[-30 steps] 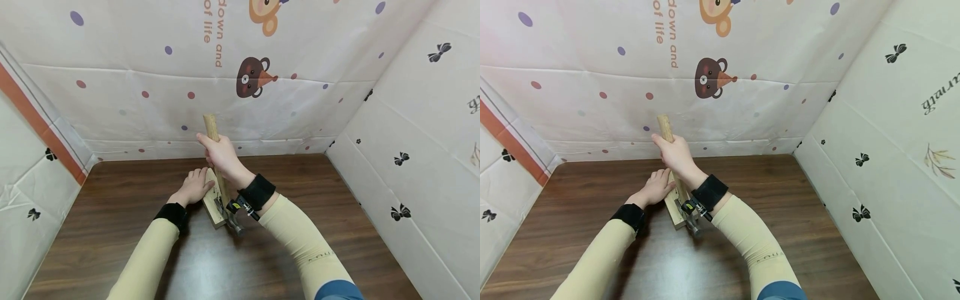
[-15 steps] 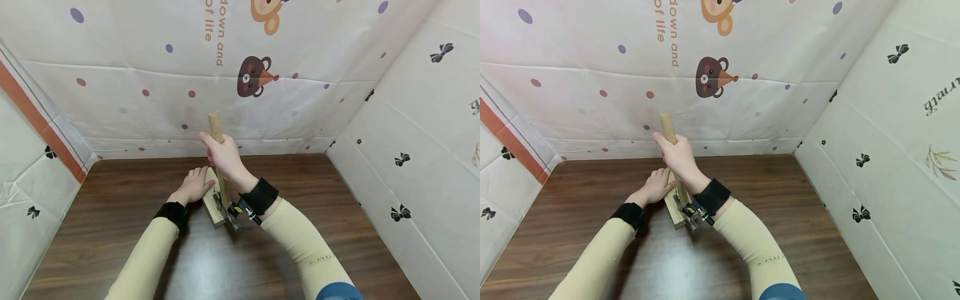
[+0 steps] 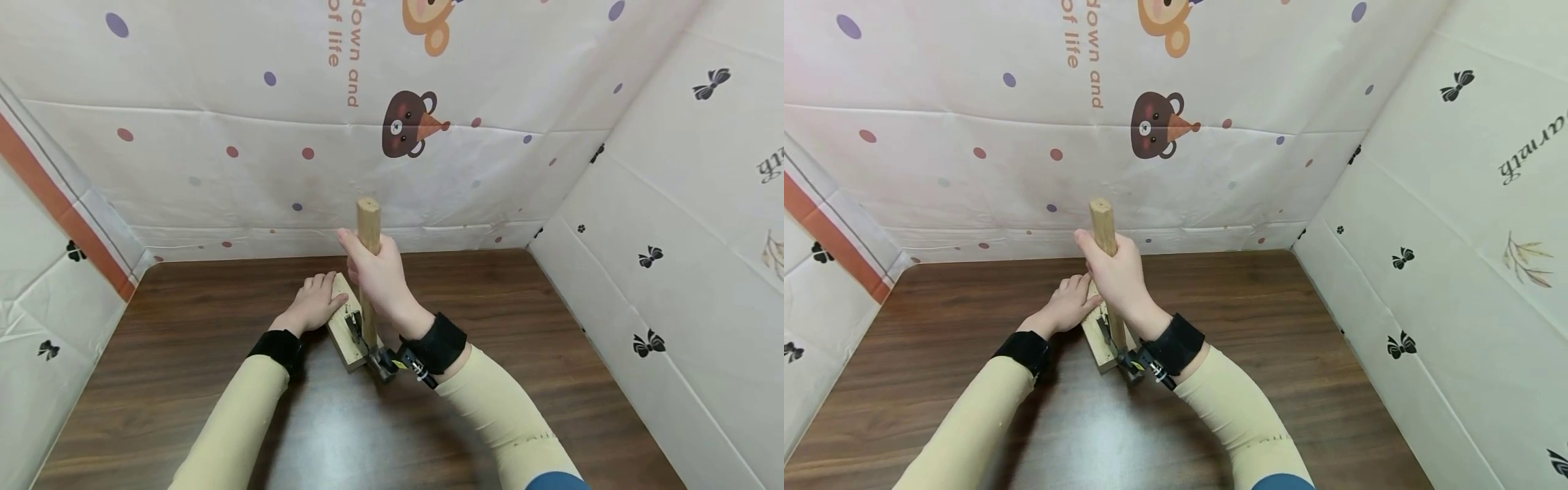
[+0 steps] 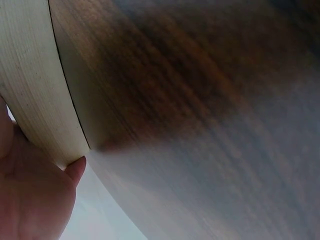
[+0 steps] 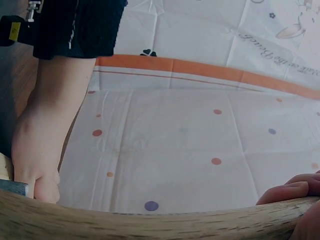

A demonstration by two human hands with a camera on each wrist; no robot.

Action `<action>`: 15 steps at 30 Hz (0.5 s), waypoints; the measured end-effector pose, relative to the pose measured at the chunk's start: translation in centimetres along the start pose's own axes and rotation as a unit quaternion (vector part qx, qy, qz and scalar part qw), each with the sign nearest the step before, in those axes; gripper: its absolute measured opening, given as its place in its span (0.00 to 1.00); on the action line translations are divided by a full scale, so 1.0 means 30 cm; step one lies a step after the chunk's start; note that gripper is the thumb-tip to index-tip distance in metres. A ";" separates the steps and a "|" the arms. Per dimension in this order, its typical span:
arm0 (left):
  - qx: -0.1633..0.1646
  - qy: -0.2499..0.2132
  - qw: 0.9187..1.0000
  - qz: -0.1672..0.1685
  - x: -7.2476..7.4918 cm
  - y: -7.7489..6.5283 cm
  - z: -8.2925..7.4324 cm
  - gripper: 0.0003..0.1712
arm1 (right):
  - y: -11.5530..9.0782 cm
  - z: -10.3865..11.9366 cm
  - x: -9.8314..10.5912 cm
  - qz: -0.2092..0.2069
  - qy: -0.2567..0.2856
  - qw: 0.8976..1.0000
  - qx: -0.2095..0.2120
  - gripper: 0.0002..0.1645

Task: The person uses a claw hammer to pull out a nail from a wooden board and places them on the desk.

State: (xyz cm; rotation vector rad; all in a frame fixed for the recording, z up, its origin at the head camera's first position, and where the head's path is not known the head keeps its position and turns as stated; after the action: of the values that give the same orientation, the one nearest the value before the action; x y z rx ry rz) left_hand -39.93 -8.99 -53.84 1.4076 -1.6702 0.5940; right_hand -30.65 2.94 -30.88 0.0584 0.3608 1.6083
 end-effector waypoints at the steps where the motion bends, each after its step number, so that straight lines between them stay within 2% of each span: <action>1: 0.002 -0.001 1.000 0.001 -0.001 0.001 0.002 0.47 | -0.008 0.004 0.004 -0.001 0.005 1.000 0.006 0.23; 9: 0.007 0.001 1.000 0.008 0.001 -0.001 -0.002 0.46 | -0.050 0.029 0.031 -0.006 0.012 0.998 0.067 0.22; 15: 0.008 -0.001 1.000 0.005 -0.001 0.002 0.002 0.47 | -0.062 0.032 0.042 -0.012 0.012 0.996 0.087 0.21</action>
State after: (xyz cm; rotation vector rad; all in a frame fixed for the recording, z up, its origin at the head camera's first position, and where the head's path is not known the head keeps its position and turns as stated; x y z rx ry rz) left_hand -40.01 -8.99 -53.89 1.4126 -1.6784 0.6135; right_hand -28.71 4.40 -30.70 0.1673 0.5167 1.5525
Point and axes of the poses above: each hand's wrist, its own y-axis towards the middle knuckle, its own x-axis out of the back of the hand, z = x × y, the point moved 9 cm from there along y, towards the middle knuckle, and after that the axes turned 12 degrees about -z, right-handed, at the moved point
